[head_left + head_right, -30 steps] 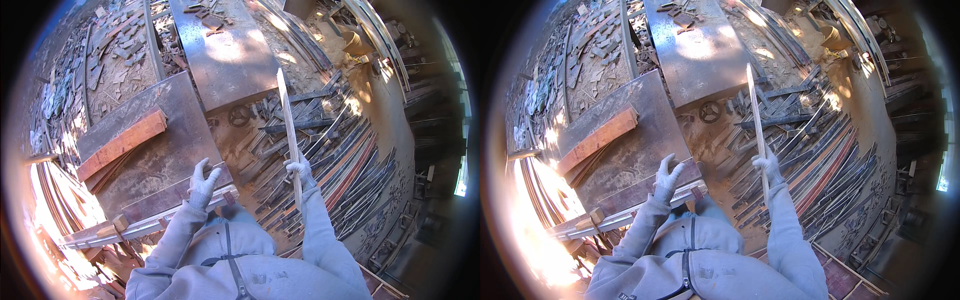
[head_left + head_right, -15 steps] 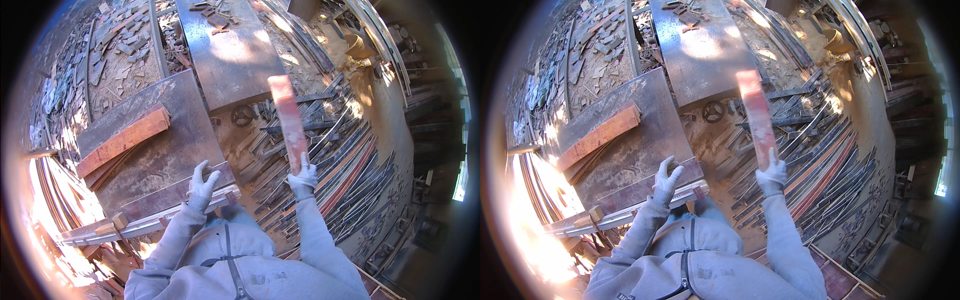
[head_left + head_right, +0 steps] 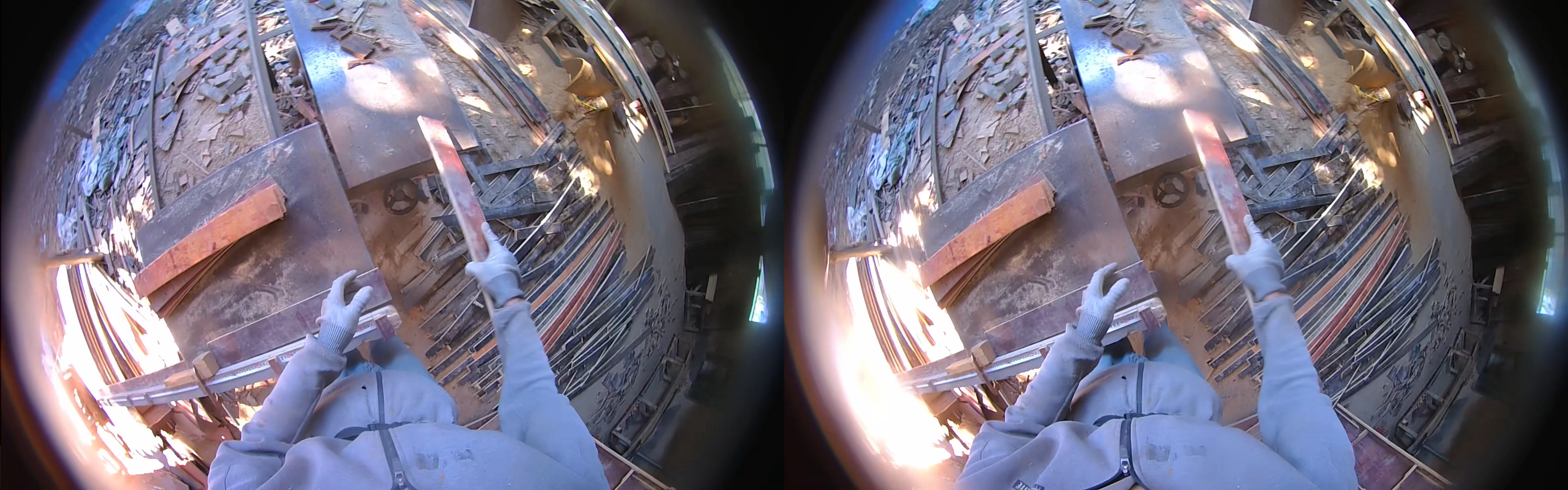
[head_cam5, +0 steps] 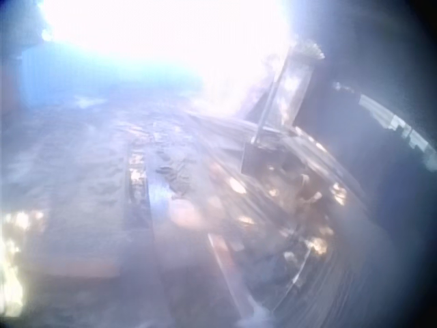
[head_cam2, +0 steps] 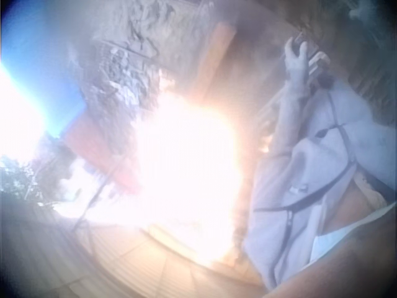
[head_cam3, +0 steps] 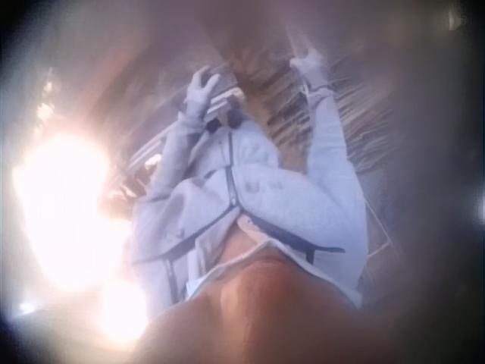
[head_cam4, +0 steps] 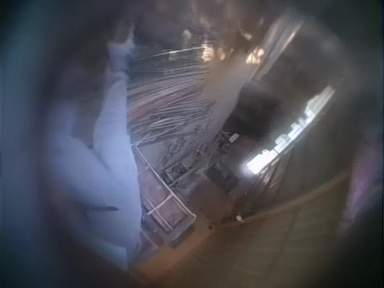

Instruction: The person repeatedly picks up wooden planks and strips from a cluttered workbench, inspects them, and places them into piles on the floor. The person handles the wood by hand, turning pieces over and moving them one at a time.

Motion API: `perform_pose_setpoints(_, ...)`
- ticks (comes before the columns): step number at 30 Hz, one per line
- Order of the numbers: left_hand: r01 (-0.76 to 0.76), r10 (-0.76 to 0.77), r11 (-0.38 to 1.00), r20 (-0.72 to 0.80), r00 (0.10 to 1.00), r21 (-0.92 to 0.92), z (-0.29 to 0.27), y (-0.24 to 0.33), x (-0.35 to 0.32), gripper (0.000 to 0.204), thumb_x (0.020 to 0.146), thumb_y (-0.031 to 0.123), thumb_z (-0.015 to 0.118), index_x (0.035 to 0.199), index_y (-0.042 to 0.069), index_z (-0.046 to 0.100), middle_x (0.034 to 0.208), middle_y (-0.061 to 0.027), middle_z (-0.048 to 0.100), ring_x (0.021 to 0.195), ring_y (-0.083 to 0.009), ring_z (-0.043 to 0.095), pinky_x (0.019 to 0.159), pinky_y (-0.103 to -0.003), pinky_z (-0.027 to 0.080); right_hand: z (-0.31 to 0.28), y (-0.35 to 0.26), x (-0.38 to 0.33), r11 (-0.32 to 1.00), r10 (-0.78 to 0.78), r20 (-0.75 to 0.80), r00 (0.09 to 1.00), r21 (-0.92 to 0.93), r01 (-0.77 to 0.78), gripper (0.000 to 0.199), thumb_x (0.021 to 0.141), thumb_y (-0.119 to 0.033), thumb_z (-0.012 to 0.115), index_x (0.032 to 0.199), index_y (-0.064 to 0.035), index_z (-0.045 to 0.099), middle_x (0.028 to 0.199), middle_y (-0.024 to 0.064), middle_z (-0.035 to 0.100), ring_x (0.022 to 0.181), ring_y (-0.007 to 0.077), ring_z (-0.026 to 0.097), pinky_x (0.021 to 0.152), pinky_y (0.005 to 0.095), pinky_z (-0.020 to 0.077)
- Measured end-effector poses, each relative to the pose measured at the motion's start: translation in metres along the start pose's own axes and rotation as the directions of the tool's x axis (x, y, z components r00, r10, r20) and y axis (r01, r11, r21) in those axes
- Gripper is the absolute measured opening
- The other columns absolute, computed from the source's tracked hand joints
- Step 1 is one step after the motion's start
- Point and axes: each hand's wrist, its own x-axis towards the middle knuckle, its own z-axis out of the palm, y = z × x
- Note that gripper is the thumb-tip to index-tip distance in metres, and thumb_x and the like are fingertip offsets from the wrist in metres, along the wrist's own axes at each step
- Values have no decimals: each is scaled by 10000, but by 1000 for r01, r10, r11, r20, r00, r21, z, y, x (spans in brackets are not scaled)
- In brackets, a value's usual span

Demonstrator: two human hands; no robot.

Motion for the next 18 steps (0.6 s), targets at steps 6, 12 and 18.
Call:
perform_pose_setpoints(6,-105,105,989,-6,994,-102,10,41,29,732,980,343,791,1561,21,485,1395,-225,658,1299,-312,649,1108,-435,526,-12,59,-46,338,-320,467,824,869,-361,925,690,-41,776,1551,7,442,1040,204,715,668,219,694,539,324,580)
perform_pose_setpoints(12,-129,140,909,-1,990,-397,55,150,83,1329,812,248,942,1734,179,-13,1697,-272,290,1468,-429,480,1161,-552,486,20,73,-139,555,-330,299,895,829,-72,1071,660,-72,879,1635,-68,436,1112,99,706,803,131,647,746,271,556)
perform_pose_setpoints(18,-228,294,582,-59,954,-781,71,172,55,1266,723,-43,851,1724,248,132,1454,-157,514,1192,-298,675,942,-409,646,4,40,-167,806,-495,159,854,452,383,1090,754,-422,956,1639,-60,434,1410,171,636,1256,287,642,1060,425,530)
